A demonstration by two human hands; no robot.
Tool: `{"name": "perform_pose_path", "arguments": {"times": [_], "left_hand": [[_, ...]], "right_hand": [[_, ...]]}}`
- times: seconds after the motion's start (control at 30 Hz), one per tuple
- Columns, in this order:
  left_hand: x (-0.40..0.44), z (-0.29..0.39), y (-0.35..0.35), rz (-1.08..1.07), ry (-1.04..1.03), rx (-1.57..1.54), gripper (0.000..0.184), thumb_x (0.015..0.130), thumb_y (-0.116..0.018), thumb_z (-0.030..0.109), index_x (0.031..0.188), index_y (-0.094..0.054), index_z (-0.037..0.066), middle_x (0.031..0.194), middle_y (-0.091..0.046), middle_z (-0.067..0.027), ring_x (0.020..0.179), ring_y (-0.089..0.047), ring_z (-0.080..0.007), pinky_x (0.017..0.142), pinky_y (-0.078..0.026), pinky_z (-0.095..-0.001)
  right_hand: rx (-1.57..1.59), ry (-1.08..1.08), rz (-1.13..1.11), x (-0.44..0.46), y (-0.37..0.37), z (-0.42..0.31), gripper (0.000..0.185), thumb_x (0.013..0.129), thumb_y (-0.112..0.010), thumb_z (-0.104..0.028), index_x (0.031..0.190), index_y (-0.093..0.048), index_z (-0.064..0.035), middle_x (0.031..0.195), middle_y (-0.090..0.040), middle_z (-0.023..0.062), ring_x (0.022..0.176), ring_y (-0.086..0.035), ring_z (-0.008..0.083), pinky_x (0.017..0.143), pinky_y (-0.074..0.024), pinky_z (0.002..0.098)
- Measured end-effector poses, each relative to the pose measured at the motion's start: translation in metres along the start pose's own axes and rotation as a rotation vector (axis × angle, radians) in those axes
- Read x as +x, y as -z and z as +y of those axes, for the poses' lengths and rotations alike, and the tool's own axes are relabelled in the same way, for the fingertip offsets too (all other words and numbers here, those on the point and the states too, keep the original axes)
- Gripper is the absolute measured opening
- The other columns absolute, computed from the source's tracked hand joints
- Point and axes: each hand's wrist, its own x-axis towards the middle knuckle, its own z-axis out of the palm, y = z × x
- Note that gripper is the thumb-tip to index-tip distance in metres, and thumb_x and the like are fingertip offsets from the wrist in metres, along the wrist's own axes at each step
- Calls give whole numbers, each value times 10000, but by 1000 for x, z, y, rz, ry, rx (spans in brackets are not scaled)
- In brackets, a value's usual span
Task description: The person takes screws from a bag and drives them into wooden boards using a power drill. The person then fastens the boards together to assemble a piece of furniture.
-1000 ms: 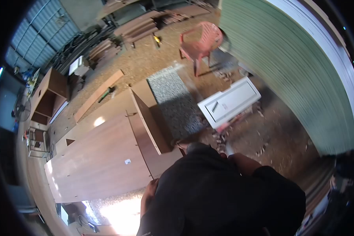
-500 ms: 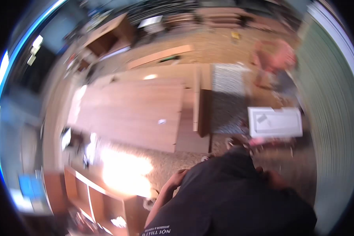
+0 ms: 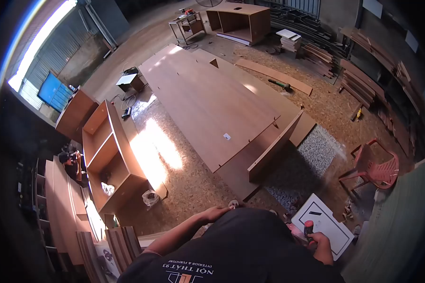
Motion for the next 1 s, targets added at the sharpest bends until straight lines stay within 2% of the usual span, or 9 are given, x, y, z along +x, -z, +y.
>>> {"name": "perform_pose_path", "arguments": {"times": [0.13,0.23,0.3,0.37,0.47,0.53,0.7,0.93,1.0], "left_hand": [[-7,7,-73,58,13,-385,664,920,-427,628,1093,-692,45,1080,-668,-131,1045,-601,-200,942,-432,-321],[-14,5,-101,156,136,-171,690,935,-406,615,1190,-633,15,1177,-628,-154,1123,-564,-216,973,-418,-337],[-27,13,-121,298,293,183,825,883,-334,728,1159,-652,18,1152,-628,-215,1151,-566,-294,1007,-392,-362],[-33,10,-136,290,368,188,851,872,-320,746,1161,-646,14,1155,-617,-243,1162,-559,-324,1006,-391,-378],[-45,26,-157,244,402,-227,802,885,-394,701,1150,-644,-13,1117,-644,-170,1031,-608,-229,920,-461,-357],[-38,19,-166,253,436,-391,763,888,-433,671,1130,-645,-22,1100,-647,-136,965,-610,-181,874,-483,-334],[-27,19,-163,202,347,-70,772,883,-435,679,1080,-666,-31,1074,-659,-146,961,-622,-199,866,-484,-331],[-36,61,-174,323,423,123,794,882,-386,710,1119,-664,5,1078,-665,-174,1051,-611,-249,941,-444,-345],[-33,38,-170,321,390,51,791,885,-387,704,1121,-663,2,1083,-664,-170,1046,-611,-243,939,-445,-342]], "right_hand": [[-279,10,75,7,55,-2,488,761,-773,-296,1049,-633,72,946,-666,191,774,-664,283,662,-530,445],[-130,0,205,35,84,22,591,740,-760,-183,1222,-512,51,1013,-649,205,848,-667,306,698,-538,459],[-105,43,443,35,88,26,594,751,-720,-123,1272,-457,-11,1083,-631,219,951,-654,338,753,-539,449],[-196,-32,590,61,91,38,617,787,-665,-118,1336,-389,-59,1183,-577,218,1025,-619,390,824,-541,446],[-105,-148,530,6,80,2,613,823,-602,-98,1365,-319,-115,1320,-428,184,1118,-557,406,881,-537,452],[-177,-116,623,20,61,13,494,858,-536,-52,1310,-344,-105,1256,-486,187,1132,-552,400,948,-502,476],[221,-7,545,87,34,63,527,932,-368,-65,1442,-237,-29,1477,-289,246,1343,-352,366,1119,-305,396],[63,50,417,89,48,60,621,804,-620,-129,1341,-328,-15,1362,-412,273,1259,-445,401,1056,-392,439],[-144,-165,516,92,51,50,729,748,-646,-213,1377,-303,-75,1390,-374,250,1224,-470,432,1019,-422,463]]}}
